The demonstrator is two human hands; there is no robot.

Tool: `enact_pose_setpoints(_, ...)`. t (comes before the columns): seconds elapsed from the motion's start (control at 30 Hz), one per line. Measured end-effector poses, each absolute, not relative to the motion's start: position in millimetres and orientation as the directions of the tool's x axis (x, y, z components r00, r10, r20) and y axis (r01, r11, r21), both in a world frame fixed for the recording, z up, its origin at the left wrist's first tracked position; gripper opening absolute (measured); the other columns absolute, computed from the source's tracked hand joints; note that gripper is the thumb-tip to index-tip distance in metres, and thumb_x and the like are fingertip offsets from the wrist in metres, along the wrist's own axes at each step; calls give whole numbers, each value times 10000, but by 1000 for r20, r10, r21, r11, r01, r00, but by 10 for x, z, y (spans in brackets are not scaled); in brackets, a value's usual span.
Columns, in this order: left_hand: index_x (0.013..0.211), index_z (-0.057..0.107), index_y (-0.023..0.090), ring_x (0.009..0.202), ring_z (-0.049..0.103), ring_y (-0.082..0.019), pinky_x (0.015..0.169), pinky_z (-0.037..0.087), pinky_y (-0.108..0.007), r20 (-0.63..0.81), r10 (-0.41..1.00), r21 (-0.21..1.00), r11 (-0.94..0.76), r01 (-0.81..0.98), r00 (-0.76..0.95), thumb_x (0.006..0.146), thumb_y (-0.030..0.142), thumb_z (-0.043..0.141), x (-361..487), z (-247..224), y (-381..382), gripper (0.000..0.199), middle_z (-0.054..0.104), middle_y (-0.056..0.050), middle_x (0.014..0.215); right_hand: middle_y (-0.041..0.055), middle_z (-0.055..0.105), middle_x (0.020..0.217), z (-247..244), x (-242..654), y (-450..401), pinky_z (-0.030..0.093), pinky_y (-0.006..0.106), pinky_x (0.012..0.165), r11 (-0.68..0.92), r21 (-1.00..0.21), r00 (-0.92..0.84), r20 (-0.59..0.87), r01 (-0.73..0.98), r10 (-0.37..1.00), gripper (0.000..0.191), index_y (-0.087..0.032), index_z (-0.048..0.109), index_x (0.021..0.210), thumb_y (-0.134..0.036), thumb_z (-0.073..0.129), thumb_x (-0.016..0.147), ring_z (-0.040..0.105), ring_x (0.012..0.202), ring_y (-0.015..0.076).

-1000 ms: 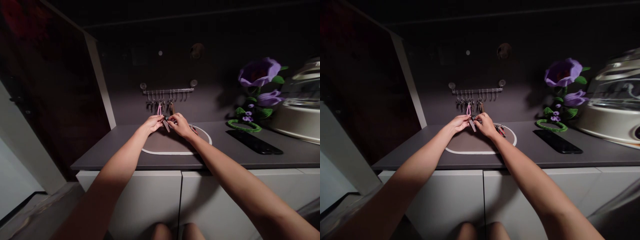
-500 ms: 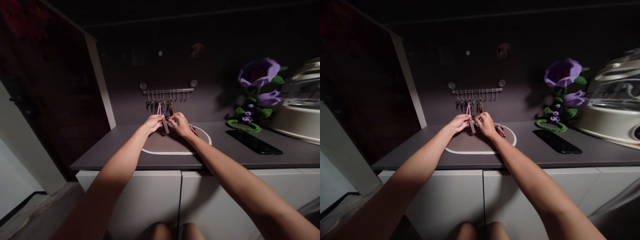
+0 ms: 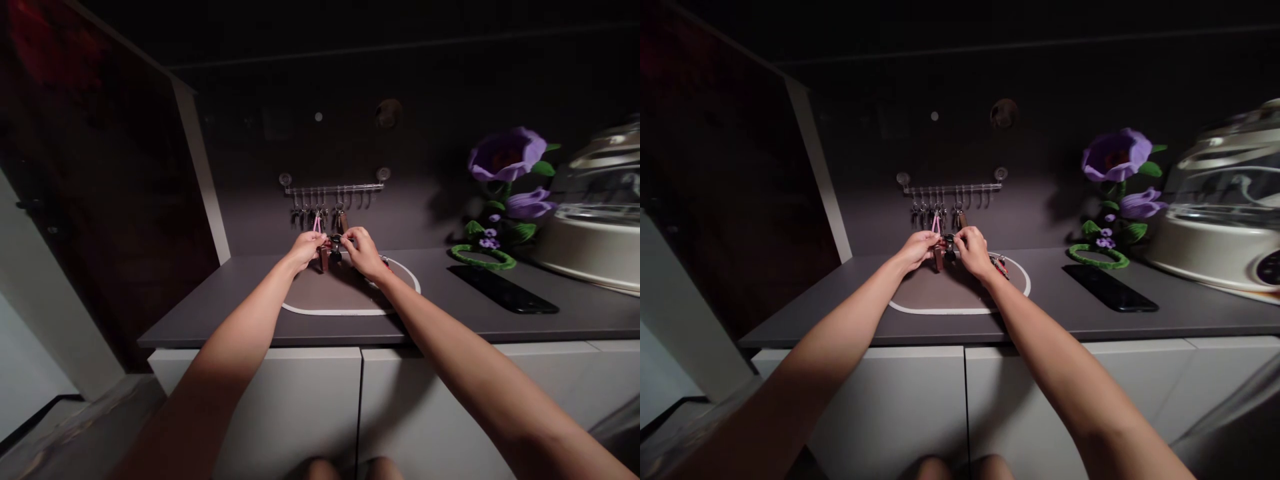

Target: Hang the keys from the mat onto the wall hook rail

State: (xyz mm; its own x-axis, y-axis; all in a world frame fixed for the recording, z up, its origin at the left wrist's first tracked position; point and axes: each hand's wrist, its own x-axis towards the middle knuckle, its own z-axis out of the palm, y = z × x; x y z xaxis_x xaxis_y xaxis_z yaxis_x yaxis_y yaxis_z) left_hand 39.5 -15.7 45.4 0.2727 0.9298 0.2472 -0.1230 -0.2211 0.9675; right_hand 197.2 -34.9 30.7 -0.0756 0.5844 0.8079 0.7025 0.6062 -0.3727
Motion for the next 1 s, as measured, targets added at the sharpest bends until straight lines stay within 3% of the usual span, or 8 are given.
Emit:
enact_pose_setpoints(0.13,711,529,121,559,514,-60,598,423,-194,339,912,932,-359,47,233,805,263,508,396,468,-172,172,582,-9,649,74,578,895,330,1986,-390,350,333,810,557,-317,-65,826,767,560,155,-184,553,811,-282,433,825,482,888,196)
enact_pose_setpoints(0.27,730,530,130,602,527,-68,631,425,-196,384,876,905,-420,73,292,799,297,511,401,464,-174,182,591,-8,672,82,606,922,344,2010,-410,336,359,806,470,-296,2,848,831,530,168,-202,572,829,-308,442,826,463,921,228)
enact_pose_setpoints(0.47,775,542,131,685,545,-87,727,427,-241,427,833,883,-467,34,353,768,322,539,401,429,-144,191,597,-16,739,55,614,811,345,2016,-401,390,263,679,515,-413,4,783,751,622,198,-176,541,890,-280,380,842,525,709,152)
enact_pose_setpoints(0.53,776,553,130,746,554,-106,773,418,-263,466,813,855,-515,58,348,760,317,544,393,434,-150,188,614,-43,825,47,617,801,344,2013,-403,398,253,664,519,-441,13,771,732,637,192,-178,540,888,-285,389,836,532,690,144)
enact_pose_setpoints(0.63,722,572,125,946,534,-142,866,378,-273,556,754,792,-608,50,350,741,293,561,380,454,-177,169,554,-93,1141,38,622,788,342,2011,-403,416,252,661,538,-482,17,755,691,655,186,-179,545,879,-290,405,825,544,686,140)
enact_pose_setpoints(0.73,725,579,122,1008,510,-153,895,357,-282,514,759,838,-544,-46,400,732,266,564,380,474,-211,145,489,-95,1259,37,627,788,346,2008,-406,436,257,663,566,-527,16,741,634,671,190,-176,552,872,-301,423,812,557,695,141)
enact_pose_setpoints(0.87,829,571,127,925,530,-136,864,369,-284,423,776,906,-378,-193,467,716,252,573,390,479,-236,169,574,-89,1146,42,631,796,366,1997,-419,452,255,662,612,-592,1,719,524,695,208,-165,559,849,-334,453,789,568,720,140)
enact_pose_setpoints(1.0,765,539,135,858,526,-126,829,380,-274,458,743,889,-398,-228,488,701,302,591,384,460,-211,187,594,-60,1082,41,630,779,386,2004,-419,453,259,662,642,-634,-11,708,432,707,249,-155,570,816,-381,482,761,564,708,135)
